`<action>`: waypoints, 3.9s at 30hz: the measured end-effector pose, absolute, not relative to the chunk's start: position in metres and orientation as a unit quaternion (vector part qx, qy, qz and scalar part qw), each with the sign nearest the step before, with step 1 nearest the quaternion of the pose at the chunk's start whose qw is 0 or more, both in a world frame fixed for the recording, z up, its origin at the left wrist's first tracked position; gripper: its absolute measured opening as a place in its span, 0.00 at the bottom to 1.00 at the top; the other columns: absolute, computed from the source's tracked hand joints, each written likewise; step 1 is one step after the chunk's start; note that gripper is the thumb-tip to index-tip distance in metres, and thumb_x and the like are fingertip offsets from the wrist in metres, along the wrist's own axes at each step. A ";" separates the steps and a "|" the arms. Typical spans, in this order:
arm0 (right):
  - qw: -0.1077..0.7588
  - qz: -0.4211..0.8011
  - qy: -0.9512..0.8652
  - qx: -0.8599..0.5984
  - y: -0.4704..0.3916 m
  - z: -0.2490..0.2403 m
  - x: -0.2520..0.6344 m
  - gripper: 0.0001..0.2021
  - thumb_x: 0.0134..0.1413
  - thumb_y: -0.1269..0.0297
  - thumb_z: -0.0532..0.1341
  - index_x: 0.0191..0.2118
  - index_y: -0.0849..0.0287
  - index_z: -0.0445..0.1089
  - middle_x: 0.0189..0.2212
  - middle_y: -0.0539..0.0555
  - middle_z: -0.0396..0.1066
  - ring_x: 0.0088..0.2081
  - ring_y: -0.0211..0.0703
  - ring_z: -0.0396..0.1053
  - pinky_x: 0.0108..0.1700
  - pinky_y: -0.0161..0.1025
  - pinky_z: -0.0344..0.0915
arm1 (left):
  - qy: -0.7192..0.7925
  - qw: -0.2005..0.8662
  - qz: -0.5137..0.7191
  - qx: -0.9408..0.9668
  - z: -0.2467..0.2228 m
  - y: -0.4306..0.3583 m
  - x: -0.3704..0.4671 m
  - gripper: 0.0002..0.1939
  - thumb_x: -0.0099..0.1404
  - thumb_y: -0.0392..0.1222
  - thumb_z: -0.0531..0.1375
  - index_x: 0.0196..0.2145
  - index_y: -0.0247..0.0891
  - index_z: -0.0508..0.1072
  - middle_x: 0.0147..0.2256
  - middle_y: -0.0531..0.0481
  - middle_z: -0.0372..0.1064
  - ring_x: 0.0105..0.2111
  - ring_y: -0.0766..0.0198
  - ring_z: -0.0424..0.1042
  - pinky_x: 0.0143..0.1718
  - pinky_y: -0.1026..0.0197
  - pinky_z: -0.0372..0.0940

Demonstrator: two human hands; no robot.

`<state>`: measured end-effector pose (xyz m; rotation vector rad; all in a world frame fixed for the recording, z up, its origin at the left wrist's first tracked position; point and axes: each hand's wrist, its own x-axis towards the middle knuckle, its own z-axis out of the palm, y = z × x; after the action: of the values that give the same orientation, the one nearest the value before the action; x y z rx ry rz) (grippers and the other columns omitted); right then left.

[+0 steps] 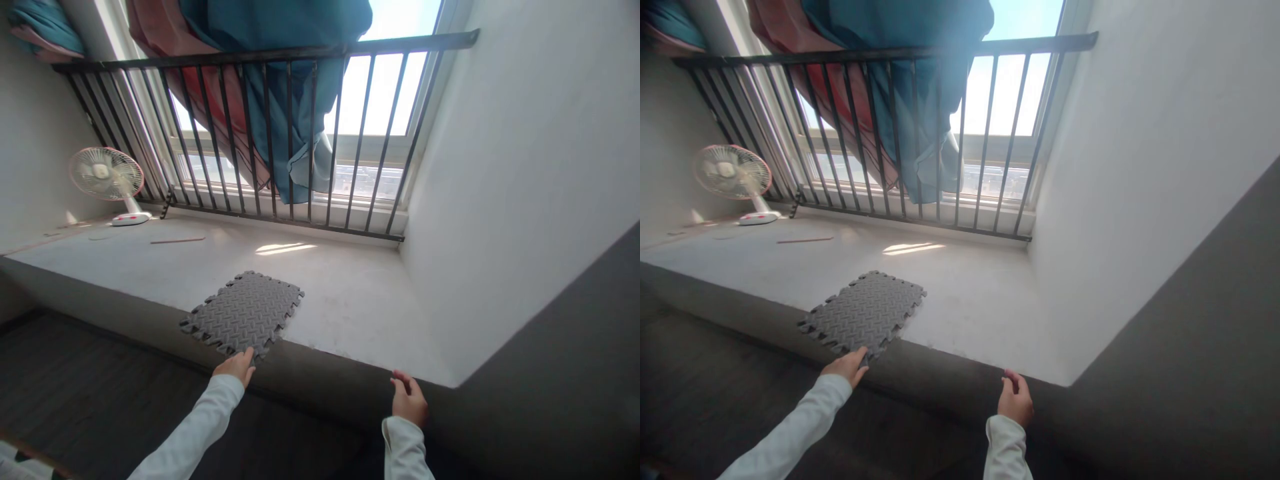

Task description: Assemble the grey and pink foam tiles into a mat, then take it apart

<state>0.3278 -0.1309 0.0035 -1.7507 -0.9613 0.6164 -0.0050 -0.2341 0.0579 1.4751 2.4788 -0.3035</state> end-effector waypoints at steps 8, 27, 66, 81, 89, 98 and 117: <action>0.525 0.317 -0.367 -0.700 -0.126 -0.006 0.335 0.13 0.29 0.59 0.53 0.25 0.57 0.69 0.24 0.52 0.72 0.33 0.49 0.68 0.35 0.39 0.63 | 0.859 0.115 -0.106 0.487 0.066 -0.221 -0.006 0.19 0.58 0.40 0.49 0.49 0.40 0.59 0.44 0.41 0.67 0.42 0.53 0.68 0.39 0.52 0.62; 0.509 0.341 -0.370 -0.698 -0.124 -0.012 0.332 0.14 0.28 0.58 0.53 0.25 0.57 0.69 0.23 0.51 0.71 0.30 0.47 0.68 0.34 0.40 0.62 | 0.871 0.120 -0.087 0.468 0.055 -0.217 0.001 0.21 0.59 0.39 0.46 0.52 0.38 0.55 0.39 0.38 0.70 0.40 0.53 0.70 0.38 0.53 0.62; 0.518 0.402 -0.348 -0.670 -0.125 -0.002 0.332 0.12 0.23 0.58 0.56 0.20 0.57 0.69 0.21 0.52 0.71 0.29 0.48 0.69 0.32 0.39 0.63 | 0.873 0.160 -0.044 0.459 0.031 -0.210 -0.007 0.30 0.60 0.38 0.41 0.59 0.49 0.38 0.40 0.41 0.71 0.40 0.52 0.70 0.41 0.51 0.60; 0.496 0.429 -0.356 -0.666 -0.115 -0.023 0.339 0.12 0.22 0.60 0.58 0.22 0.57 0.71 0.19 0.51 0.71 0.29 0.49 0.69 0.31 0.39 0.63 | 0.859 0.181 -0.100 0.468 0.036 -0.201 -0.011 0.27 0.59 0.48 0.47 0.57 0.54 0.49 0.43 0.41 0.69 0.43 0.52 0.68 0.41 0.53 0.61; 0.503 0.440 -0.353 -0.655 -0.117 -0.023 0.340 0.12 0.23 0.60 0.57 0.22 0.57 0.70 0.21 0.51 0.72 0.30 0.48 0.69 0.31 0.38 0.63 | 0.883 0.177 -0.056 0.432 0.032 -0.195 -0.014 0.26 0.57 0.41 0.49 0.54 0.58 0.54 0.42 0.43 0.70 0.41 0.53 0.69 0.40 0.54 0.61; 0.508 0.442 -0.348 -0.652 -0.119 -0.021 0.342 0.11 0.24 0.60 0.57 0.21 0.57 0.70 0.20 0.51 0.71 0.29 0.47 0.69 0.30 0.38 0.63 | 0.889 0.189 -0.062 0.412 0.046 -0.190 -0.009 0.25 0.58 0.38 0.48 0.53 0.57 0.57 0.44 0.42 0.68 0.43 0.53 0.68 0.40 0.55 0.60; 0.503 0.431 -0.367 -0.653 -0.123 -0.008 0.337 0.11 0.26 0.57 0.59 0.20 0.57 0.69 0.20 0.52 0.71 0.29 0.48 0.69 0.30 0.39 0.63 | 0.875 0.173 -0.085 0.444 0.046 -0.194 -0.006 0.25 0.55 0.47 0.55 0.52 0.54 0.57 0.43 0.41 0.69 0.43 0.51 0.68 0.38 0.54 0.61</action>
<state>0.3369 -0.1226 -0.0080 -1.5774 -0.8857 1.0406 -0.0057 -0.1942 0.0455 1.2596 2.4814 -0.2424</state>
